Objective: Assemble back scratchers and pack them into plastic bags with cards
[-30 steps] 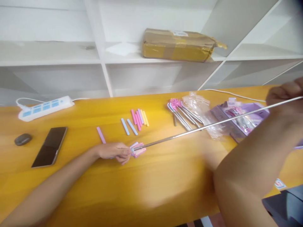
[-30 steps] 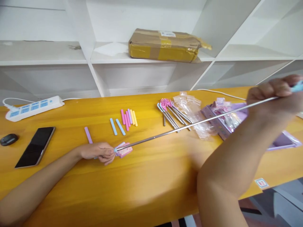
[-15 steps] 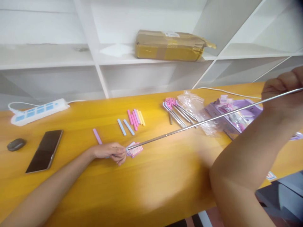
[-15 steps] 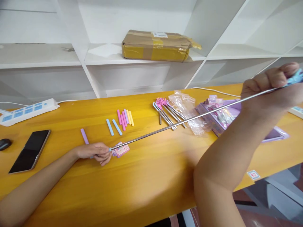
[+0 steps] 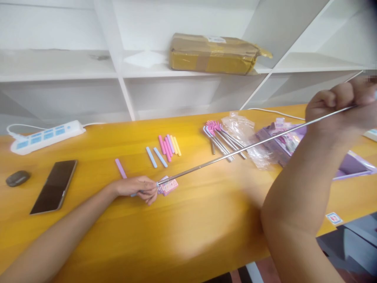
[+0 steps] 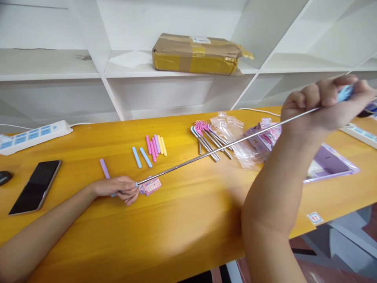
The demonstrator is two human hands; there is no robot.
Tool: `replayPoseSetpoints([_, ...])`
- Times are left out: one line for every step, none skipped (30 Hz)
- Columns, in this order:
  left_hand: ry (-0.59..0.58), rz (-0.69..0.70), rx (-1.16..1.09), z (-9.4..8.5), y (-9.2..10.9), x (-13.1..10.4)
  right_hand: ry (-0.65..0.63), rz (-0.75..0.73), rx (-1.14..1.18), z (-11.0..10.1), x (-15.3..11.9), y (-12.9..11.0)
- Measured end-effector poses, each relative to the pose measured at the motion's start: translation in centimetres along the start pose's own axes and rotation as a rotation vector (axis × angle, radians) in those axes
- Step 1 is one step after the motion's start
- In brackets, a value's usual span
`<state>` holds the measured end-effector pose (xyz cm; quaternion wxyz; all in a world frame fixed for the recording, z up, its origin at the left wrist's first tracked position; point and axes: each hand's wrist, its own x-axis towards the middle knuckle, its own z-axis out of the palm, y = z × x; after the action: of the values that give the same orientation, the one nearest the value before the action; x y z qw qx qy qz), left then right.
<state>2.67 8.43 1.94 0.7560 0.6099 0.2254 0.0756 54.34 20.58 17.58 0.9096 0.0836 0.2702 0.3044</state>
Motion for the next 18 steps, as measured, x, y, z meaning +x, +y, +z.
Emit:
replayPoseSetpoints([0.003, 0.001, 0.0, 0.0, 0.0, 0.0, -0.093, 0.147, -0.123, -0.4, -0.8, 0.8])
replayPoseSetpoints([0.007, 0.001, -0.001, 0.0, 0.0, 0.0, -0.224, 0.286, -0.273, -0.8, -1.6, 1.6])
replayPoseSetpoints([0.011, 0.0, -0.003, 0.0, 0.0, 0.0, -0.365, 0.397, -0.432, -1.3, -2.3, 2.5])
replayPoseSetpoints([0.018, 0.0, -0.007, 0.0, 0.0, 0.1, -0.494, 0.456, -0.573, -1.9, -2.9, 3.5])
replayPoseSetpoints([0.025, 0.002, -0.011, -0.1, -0.1, 0.1, -0.606, 0.474, -0.706, -2.7, -3.4, 4.5])
replayPoseSetpoints([0.028, 0.005, -0.015, -0.1, -0.2, 0.1, -0.693, 0.468, -0.831, -3.6, -3.9, 5.6])
replayPoseSetpoints([0.029, 0.01, -0.021, -0.1, -0.3, 0.1, -0.747, 0.455, -0.955, -4.8, -4.4, 6.6])
replayPoseSetpoints([0.033, 0.017, -0.026, 0.0, -0.4, 0.1, -0.8, 0.43, -1.075, -6.2, -4.9, 7.6])
replayPoseSetpoints([0.042, 0.025, -0.026, 0.0, -0.6, 0.1, -0.849, 0.388, -1.181, -7.9, -5.4, 8.4])
replayPoseSetpoints([0.058, 0.034, -0.021, 0.1, -0.8, 0.1, -0.907, 0.345, -1.292, -9.8, -6.1, 9.2])
replayPoseSetpoints([0.074, 0.038, -0.01, 0.2, -0.9, 0.2, -0.993, 0.309, -1.42, -12.0, -7.0, 9.8])
replayPoseSetpoints([0.092, 0.04, 0.002, 0.3, -1.1, 0.2, -1.064, 0.269, -1.502, -14.3, -8.0, 10.1])
replayPoseSetpoints([0.111, 0.042, 0.01, 0.5, -1.2, 0.2, -1.149, 0.304, -1.592, -16.6, -9.2, 10.2])
replayPoseSetpoints([0.128, 0.047, 0.014, 0.6, -1.3, 0.2, -1.208, 0.37, -1.641, -19.0, -10.5, 9.9])
replayPoseSetpoints([0.146, 0.058, 0.011, 0.7, -1.4, 0.2, -1.245, 0.458, -1.65, -21.3, -12.0, 9.4])
replayPoseSetpoints([0.17, 0.074, 0.007, 0.9, -1.4, 0.2, -1.282, 0.567, -1.635, -23.5, -13.5, 8.6])
replayPoseSetpoints([0.196, 0.09, 0.008, 0.9, -1.5, 0.1, -1.321, 0.677, -1.612, -25.5, -15.0, 7.6])
replayPoseSetpoints([0.215, 0.099, 0.015, 1.0, -1.6, 0.1, -1.364, 0.782, -1.593, -27.1, -16.5, 6.5])
